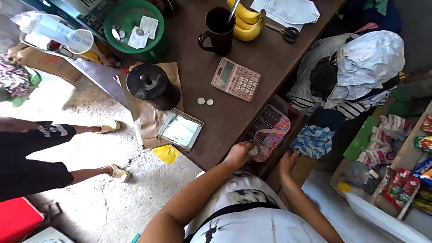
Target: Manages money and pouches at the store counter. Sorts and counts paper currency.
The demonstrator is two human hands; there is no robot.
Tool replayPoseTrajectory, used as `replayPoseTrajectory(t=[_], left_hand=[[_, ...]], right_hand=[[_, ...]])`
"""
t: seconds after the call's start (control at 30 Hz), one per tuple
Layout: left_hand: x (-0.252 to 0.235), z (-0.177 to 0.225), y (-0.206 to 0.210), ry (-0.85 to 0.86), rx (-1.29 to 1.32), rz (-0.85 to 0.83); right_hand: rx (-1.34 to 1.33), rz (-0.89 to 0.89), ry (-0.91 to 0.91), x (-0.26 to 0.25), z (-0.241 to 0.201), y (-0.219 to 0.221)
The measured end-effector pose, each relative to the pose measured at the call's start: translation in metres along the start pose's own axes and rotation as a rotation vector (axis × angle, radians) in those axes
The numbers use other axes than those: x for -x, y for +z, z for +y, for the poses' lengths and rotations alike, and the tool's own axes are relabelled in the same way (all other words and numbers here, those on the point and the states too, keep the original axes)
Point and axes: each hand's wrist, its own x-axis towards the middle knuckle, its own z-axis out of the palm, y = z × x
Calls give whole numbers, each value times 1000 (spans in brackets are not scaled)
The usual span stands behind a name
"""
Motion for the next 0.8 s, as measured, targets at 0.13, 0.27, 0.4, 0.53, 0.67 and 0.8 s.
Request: replayPoseTrajectory(t=[0.13,0.27,0.4,0.53,0.67,0.8], left_hand=[[3,1,-6,18,-8,12],[6,-2,-6,51,46,37],[11,-6,-4,124,61,55],[14,-5,-5,131,96,87],[14,-4,-6,112,88,110],[11,-3,-5,86,89,145]], right_hand=[[564,61,-745,-46,-17,-16],[908,-110,-411,-78,-60,-2],[518,-184,-483,-69,-84,3],[124,-380,-435,-36,-75,25],[-6,-235,-520,-44,-73,7],[-190,-50,-549,-54,-95,-61]])
